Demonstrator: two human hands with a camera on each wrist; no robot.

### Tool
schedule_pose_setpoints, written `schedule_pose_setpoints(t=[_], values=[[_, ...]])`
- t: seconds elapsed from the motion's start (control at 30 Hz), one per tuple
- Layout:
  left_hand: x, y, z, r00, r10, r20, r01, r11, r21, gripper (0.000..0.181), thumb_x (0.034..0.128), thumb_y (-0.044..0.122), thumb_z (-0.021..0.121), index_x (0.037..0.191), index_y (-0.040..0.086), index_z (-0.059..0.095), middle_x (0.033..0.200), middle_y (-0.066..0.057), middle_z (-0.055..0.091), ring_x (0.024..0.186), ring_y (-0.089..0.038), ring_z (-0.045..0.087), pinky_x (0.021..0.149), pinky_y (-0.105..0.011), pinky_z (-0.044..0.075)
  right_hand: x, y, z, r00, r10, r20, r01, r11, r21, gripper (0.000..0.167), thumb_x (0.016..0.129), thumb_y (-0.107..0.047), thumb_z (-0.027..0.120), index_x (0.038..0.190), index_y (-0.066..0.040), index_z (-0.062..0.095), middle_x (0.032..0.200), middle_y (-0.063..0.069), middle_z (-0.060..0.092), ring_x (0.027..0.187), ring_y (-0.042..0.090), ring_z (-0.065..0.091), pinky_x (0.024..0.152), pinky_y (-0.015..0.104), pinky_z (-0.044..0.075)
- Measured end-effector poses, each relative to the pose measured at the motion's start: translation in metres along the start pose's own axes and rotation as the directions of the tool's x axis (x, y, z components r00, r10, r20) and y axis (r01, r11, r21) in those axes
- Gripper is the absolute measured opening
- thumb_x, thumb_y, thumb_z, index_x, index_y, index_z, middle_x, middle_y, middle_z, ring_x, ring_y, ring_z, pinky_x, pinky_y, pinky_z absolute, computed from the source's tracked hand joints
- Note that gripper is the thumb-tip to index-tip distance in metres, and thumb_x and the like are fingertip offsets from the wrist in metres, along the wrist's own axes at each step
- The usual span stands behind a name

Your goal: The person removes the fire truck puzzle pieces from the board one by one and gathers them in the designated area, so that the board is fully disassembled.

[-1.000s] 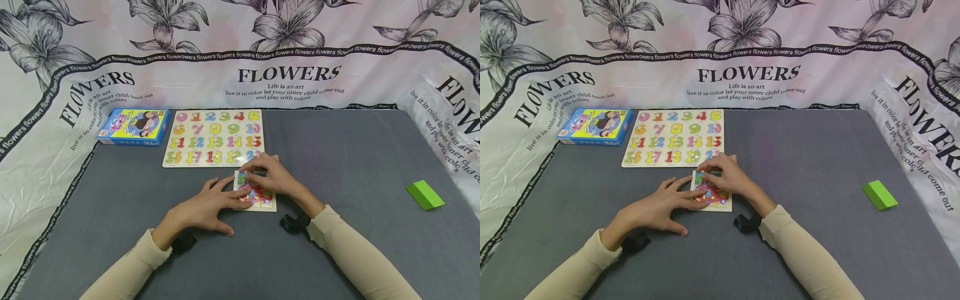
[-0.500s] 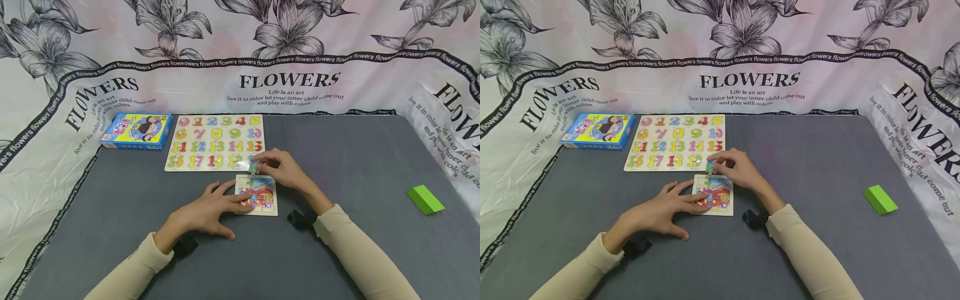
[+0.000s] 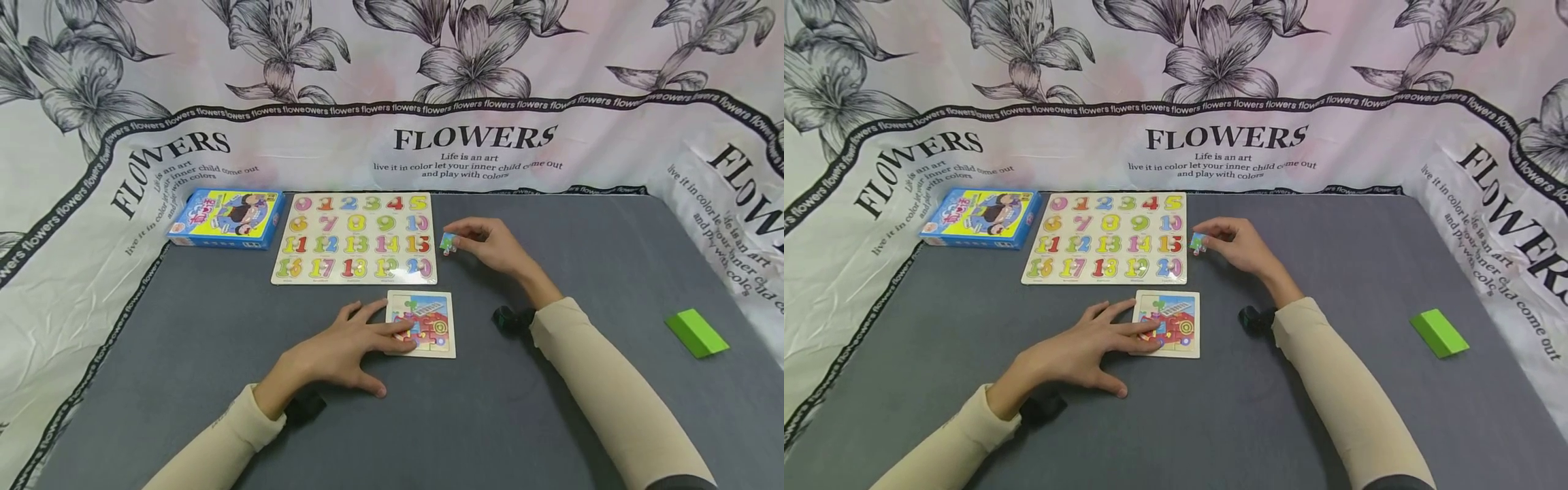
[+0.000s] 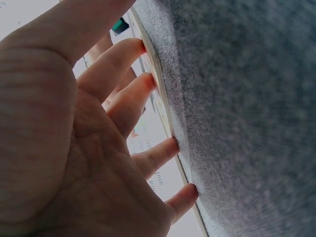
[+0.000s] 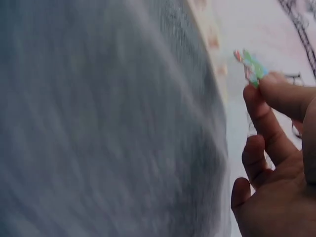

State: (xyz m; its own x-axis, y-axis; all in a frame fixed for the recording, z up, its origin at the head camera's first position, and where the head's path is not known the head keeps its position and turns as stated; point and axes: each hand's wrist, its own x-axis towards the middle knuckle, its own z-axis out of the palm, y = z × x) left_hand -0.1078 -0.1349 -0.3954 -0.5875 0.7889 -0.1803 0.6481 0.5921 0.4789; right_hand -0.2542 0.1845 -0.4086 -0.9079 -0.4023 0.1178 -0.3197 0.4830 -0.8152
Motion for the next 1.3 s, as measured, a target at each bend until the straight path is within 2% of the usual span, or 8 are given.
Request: schedule_pose_setpoints(t=[0.1,0.3,0.47,0.77,1.0,1.1,1.17,1.3], values=[[-0.001,0.0,0.0,1.0,0.003,-0.003,-0.003,1.0,0.001,0.081,0.0796,0.049,0.085,0.151,0.036,0.049,0.166,0.012,0.032,0.16,-0.037,0.005,0.12,-0.07,0.007,0.003,0.002,-0.009,1.0,0.017,0.022,-0.016,1.0,-0.013,0.03,0.101,-0.017,0.064,0.129,-0.009,0.071,0.12,0.016,0.071,0.094,0.01,0.063,0.083,0.025,0.048],[-0.001,0.002,0.0,1.0,0.006,0.0,-0.006,1.0,0.0,0.081,0.0794,0.048,0.085,0.151,0.036,0.049,0.167,0.012,0.032,0.16,-0.036,0.005,0.121,-0.069,0.007,0.009,0.013,-0.02,0.996,0.065,0.056,-0.06,0.995,-0.081,0.03,0.102,-0.013,0.062,0.13,-0.005,0.069,0.11,0.02,0.072,0.091,0.021,0.063,0.08,0.028,0.046],[0.0,0.002,0.0,1.0,0.005,-0.001,-0.005,1.0,-0.009,0.08,0.0796,0.048,0.085,0.151,0.036,0.05,0.166,0.012,0.032,0.16,-0.036,0.005,0.12,-0.07,0.007,0.014,0.022,-0.026,0.991,0.111,0.074,-0.099,0.983,-0.152,0.029,0.103,-0.02,0.061,0.13,-0.011,0.07,0.106,0.014,0.071,0.088,0.019,0.059,0.081,0.034,0.044],[0.001,0.002,-0.001,1.0,0.011,-0.003,-0.011,1.0,-0.014,0.081,0.0789,0.047,0.086,0.151,0.037,0.05,0.166,0.012,0.033,0.16,-0.036,0.005,0.12,-0.07,0.007,0.014,0.025,-0.03,0.985,0.137,0.106,-0.121,0.982,-0.148,0.039,0.092,-0.019,0.077,0.128,-0.006,0.069,0.104,0.012,0.064,0.086,0.018,0.055,0.077,0.026,0.044],[0.001,0.002,-0.001,1.0,0.008,-0.004,-0.008,1.0,-0.021,0.081,0.079,0.046,0.086,0.151,0.037,0.049,0.166,0.012,0.032,0.16,-0.036,0.005,0.12,-0.07,0.007,0.015,0.029,-0.028,0.993,0.101,0.067,-0.086,0.975,-0.204,0.03,0.093,-0.017,0.076,0.121,-0.005,0.073,0.101,0.011,0.065,0.083,0.02,0.053,0.08,0.034,0.04],[0.001,0.001,-0.001,1.0,0.004,0.001,-0.004,1.0,-0.02,0.081,0.0797,0.046,0.085,0.151,0.037,0.049,0.166,0.012,0.032,0.16,-0.036,0.005,0.12,-0.07,0.007,0.017,0.031,-0.028,0.996,0.074,0.045,-0.061,0.971,-0.233,0.03,0.093,-0.018,0.075,0.121,-0.006,0.073,0.101,0.012,0.065,0.088,0.023,0.05,0.091,0.044,0.029],[0.001,0.001,-0.001,1.0,0.001,0.002,-0.001,1.0,-0.014,0.081,0.0799,0.046,0.085,0.151,0.037,0.049,0.166,0.013,0.032,0.16,-0.036,0.005,0.12,-0.07,0.007,0.018,0.033,-0.028,0.998,0.063,0.027,-0.054,0.966,-0.251,0.03,0.093,-0.019,0.075,0.121,-0.007,0.073,0.102,0.014,0.065,0.093,0.025,0.047,0.093,0.049,0.022],[0.0,0.002,-0.001,1.0,-0.005,-0.002,0.005,1.0,-0.004,0.08,0.0797,0.047,0.085,0.151,0.037,0.049,0.166,0.013,0.032,0.16,-0.037,0.006,0.12,-0.07,0.008,0.022,0.035,-0.028,0.998,0.062,-0.004,-0.061,0.957,-0.285,0.031,0.094,-0.021,0.074,0.123,-0.009,0.073,0.106,0.016,0.063,0.098,0.029,0.041,0.09,0.052,0.017]])
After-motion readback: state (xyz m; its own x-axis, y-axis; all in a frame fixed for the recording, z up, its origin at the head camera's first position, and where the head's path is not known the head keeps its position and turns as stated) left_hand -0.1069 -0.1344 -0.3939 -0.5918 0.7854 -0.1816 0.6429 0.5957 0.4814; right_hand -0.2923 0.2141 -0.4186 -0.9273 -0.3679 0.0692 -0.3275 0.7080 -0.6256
